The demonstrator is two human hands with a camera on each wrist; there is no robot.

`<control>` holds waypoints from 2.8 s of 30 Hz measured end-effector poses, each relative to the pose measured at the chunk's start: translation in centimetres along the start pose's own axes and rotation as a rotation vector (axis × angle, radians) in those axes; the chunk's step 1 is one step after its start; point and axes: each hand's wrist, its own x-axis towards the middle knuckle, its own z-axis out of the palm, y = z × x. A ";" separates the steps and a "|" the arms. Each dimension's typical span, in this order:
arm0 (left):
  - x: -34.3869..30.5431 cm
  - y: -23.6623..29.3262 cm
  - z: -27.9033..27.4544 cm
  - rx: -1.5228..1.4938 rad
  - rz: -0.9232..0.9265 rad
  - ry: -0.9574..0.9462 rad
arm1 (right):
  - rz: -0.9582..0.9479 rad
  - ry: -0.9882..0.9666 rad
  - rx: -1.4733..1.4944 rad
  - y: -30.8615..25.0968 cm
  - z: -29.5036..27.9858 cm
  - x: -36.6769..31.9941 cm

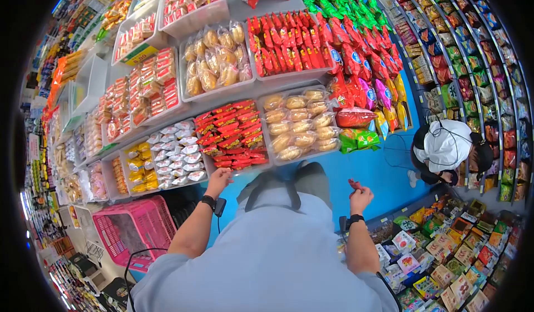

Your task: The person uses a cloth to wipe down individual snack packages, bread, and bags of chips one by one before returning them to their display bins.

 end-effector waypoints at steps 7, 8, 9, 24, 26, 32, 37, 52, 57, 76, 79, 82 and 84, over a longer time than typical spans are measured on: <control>-0.2 1.9 -2.0 0.295 0.028 -0.090 | -0.015 0.000 0.286 -4.8 1.5 -2.1; -0.7 2.8 -1.7 0.381 -0.013 -0.105 | -0.041 -0.005 0.303 -5.5 1.6 -1.9; -1.2 4.0 -1.3 0.451 0.015 -0.144 | -0.074 -0.044 0.307 -6.2 1.3 -1.5; 1.6 26.2 1.0 0.412 0.663 0.263 | -0.054 -0.134 0.309 -6.0 1.1 -4.8; 3.5 28.6 -0.3 0.471 0.722 0.413 | 0.008 -0.134 0.324 -3.6 1.5 -5.2; 7.0 32.5 -0.9 0.744 0.572 0.429 | 0.133 -0.120 0.260 -0.3 0.2 -8.3; 8.0 33.1 0.4 0.685 0.592 0.435 | 0.188 -0.082 0.298 0.9 0.4 -10.1; 3.9 33.4 1.1 0.408 0.799 0.307 | 0.164 0.011 0.455 -3.7 -1.4 -6.8; -2.8 30.9 1.8 0.161 0.693 0.090 | -0.015 0.092 0.606 -16.7 -4.5 -4.6; -9.9 28.6 6.5 -0.490 0.370 -0.589 | -0.028 -0.476 1.559 -39.9 -10.8 -8.3; -10.3 28.6 6.3 -0.530 0.371 -0.596 | -0.228 -0.512 1.446 -40.1 -11.1 -8.8; -10.7 28.8 6.7 -0.583 0.349 -0.561 | -0.593 -0.568 1.055 -41.2 -11.4 -10.2; -11.4 29.2 7.0 -0.626 0.347 -0.533 | -0.911 -0.574 0.849 -42.7 -11.8 -10.7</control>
